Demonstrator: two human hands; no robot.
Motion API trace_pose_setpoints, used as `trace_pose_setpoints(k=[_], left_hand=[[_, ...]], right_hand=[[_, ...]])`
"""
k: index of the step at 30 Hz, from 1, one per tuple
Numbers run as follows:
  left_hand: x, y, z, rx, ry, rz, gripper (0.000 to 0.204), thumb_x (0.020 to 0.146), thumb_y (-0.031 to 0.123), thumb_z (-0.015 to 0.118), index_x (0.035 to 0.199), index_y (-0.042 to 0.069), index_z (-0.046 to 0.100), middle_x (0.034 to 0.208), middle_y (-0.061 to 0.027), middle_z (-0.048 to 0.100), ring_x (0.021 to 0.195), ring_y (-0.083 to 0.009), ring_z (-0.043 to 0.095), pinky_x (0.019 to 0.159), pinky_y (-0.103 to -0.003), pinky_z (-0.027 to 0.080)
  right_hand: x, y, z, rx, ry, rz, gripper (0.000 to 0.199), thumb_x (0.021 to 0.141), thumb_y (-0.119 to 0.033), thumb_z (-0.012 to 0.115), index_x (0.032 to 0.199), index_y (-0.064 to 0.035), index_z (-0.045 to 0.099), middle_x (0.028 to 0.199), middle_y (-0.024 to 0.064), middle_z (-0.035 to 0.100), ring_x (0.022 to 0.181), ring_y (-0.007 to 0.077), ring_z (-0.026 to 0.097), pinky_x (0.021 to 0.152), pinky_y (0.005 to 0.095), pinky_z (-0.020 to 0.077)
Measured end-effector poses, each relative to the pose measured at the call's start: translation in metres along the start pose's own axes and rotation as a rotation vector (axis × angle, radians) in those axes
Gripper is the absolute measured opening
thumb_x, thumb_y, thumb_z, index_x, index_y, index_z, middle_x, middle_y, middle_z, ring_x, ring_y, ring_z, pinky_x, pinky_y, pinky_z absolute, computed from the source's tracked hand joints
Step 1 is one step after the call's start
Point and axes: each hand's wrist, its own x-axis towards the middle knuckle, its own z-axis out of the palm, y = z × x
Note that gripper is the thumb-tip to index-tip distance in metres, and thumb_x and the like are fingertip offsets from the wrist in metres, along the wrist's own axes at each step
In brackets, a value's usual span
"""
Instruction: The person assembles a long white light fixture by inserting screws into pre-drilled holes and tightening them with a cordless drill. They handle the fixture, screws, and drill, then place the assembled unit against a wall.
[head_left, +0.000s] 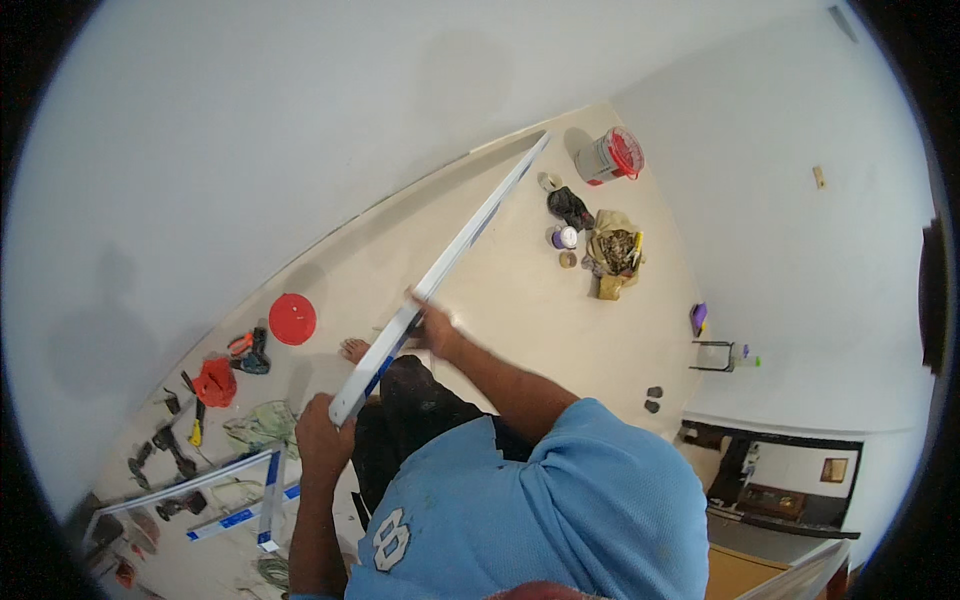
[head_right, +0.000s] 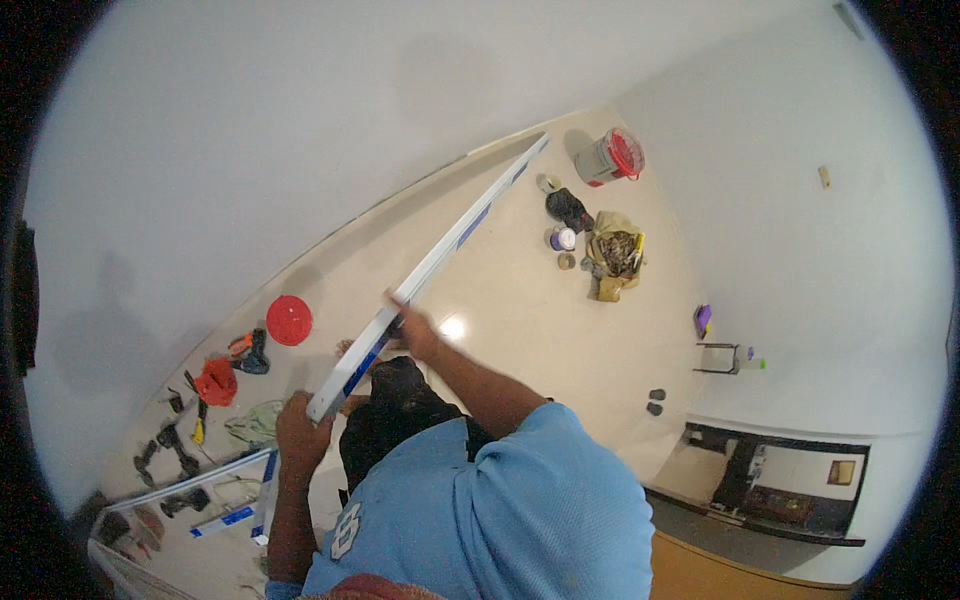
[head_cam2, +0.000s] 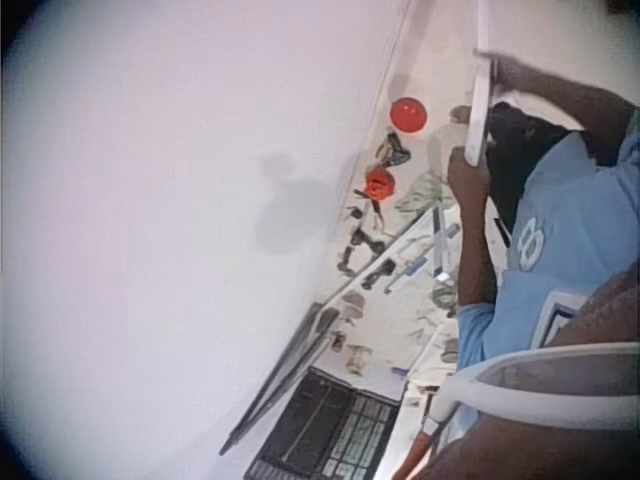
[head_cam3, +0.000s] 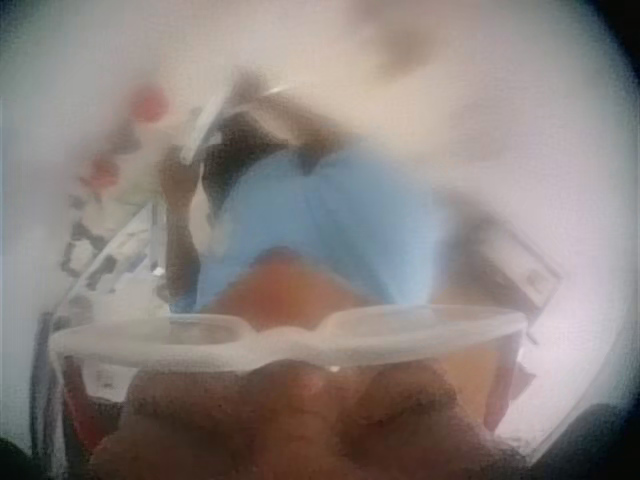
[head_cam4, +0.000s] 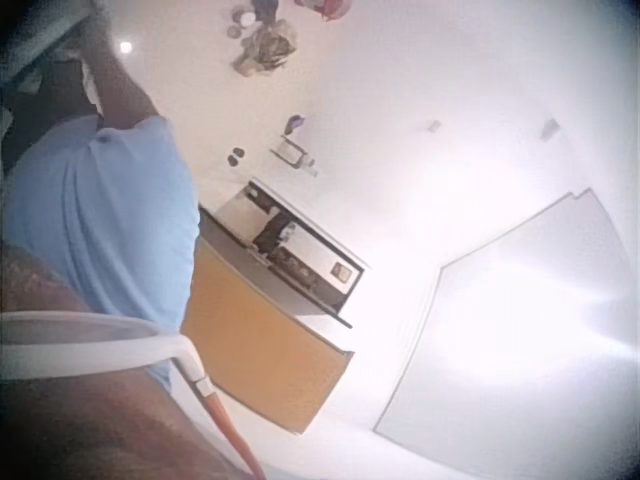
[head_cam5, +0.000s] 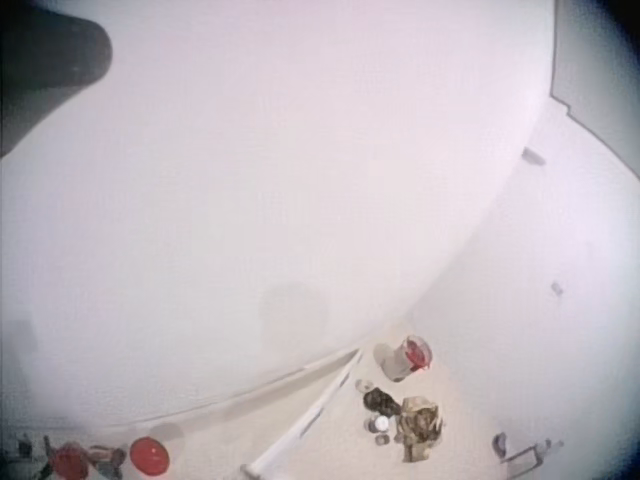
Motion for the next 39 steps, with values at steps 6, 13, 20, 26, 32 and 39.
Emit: trace_pose_setpoints(k=[6,13,20,26,32,39], left_hand=[[-0.052,0.046,-0.045,0.162,-0.064,0.066,0.039,0.080,0.011,0.081,0.110,0.000,0.060,0.103,-0.0248,0.064,0.099,-0.0492,0.064,0.084,-0.056,0.051],[-0.074,-0.059,-0.036,0.385,-0.184,-0.114,0.064,0.083,0.028,0.083,0.134,-0.002,0.058,0.122,-0.0272,0.064,0.117,-0.0471,0.062,0.099,-0.053,0.051],[0.031,-0.017,-0.044,0.318,-0.202,-0.040,0.072,0.088,0.032,0.082,0.143,-0.003,0.051,0.137,-0.0284,0.057,0.131,-0.0435,0.054,0.110,-0.050,0.043],[0.124,0.026,-0.044,0.129,-0.314,0.109,0.078,0.093,0.035,0.081,0.151,-0.005,0.046,0.149,-0.0294,0.052,0.144,-0.0404,0.046,0.119,-0.047,0.037],[0.164,0.205,-0.110,-0.228,-0.381,0.536,0.085,0.097,0.035,0.080,0.159,-0.005,0.038,0.162,-0.0297,0.044,0.156,-0.0373,0.037,0.128,-0.045,0.029],[0.203,0.431,-0.107,-0.482,-0.589,0.772,0.094,0.097,0.034,0.081,0.163,-0.003,0.024,0.149,-0.0217,0.059,0.138,-0.0251,0.056,0.121,-0.043,0.039]], right_hand=[[0.149,-0.085,-0.133,0.205,0.428,-0.182,0.063,0.083,-0.048,0.090,0.115,-0.0001,0.065,0.102,0.0174,0.069,0.084,0.0325,0.070,0.071,0.0511,0.0603],[0.242,-0.019,-0.144,0.089,0.235,-0.586,0.018,0.090,-0.019,0.077,0.101,-0.0063,0.069,0.084,0.0163,0.072,0.068,0.0347,0.071,0.062,0.0496,0.0614],[0.036,-0.057,-0.027,0.477,-0.096,-0.274,0.017,0.089,-0.006,0.076,0.104,0.0009,0.072,0.093,0.0136,0.075,0.084,0.0291,0.074,0.077,0.0423,0.0619],[-0.094,-0.083,0.034,-0.013,0.373,-0.832,0.043,0.081,-0.019,0.086,0.110,0.0027,0.063,0.100,0.0127,0.074,0.090,0.0218,0.073,0.083,0.0386,0.0600],[-0.128,-0.080,0.044,-0.075,0.340,-1.093,0.061,0.080,-0.025,0.085,0.122,0.0036,0.051,0.102,0.0181,0.073,0.093,0.0307,0.075,0.086,0.0430,0.0607],[-0.079,-0.047,0.042,-0.018,0.364,-1.442,0.068,0.076,-0.023,0.085,0.132,0.0011,0.053,0.105,0.0199,0.074,0.097,0.0373,0.075,0.087,0.0467,0.0597]])
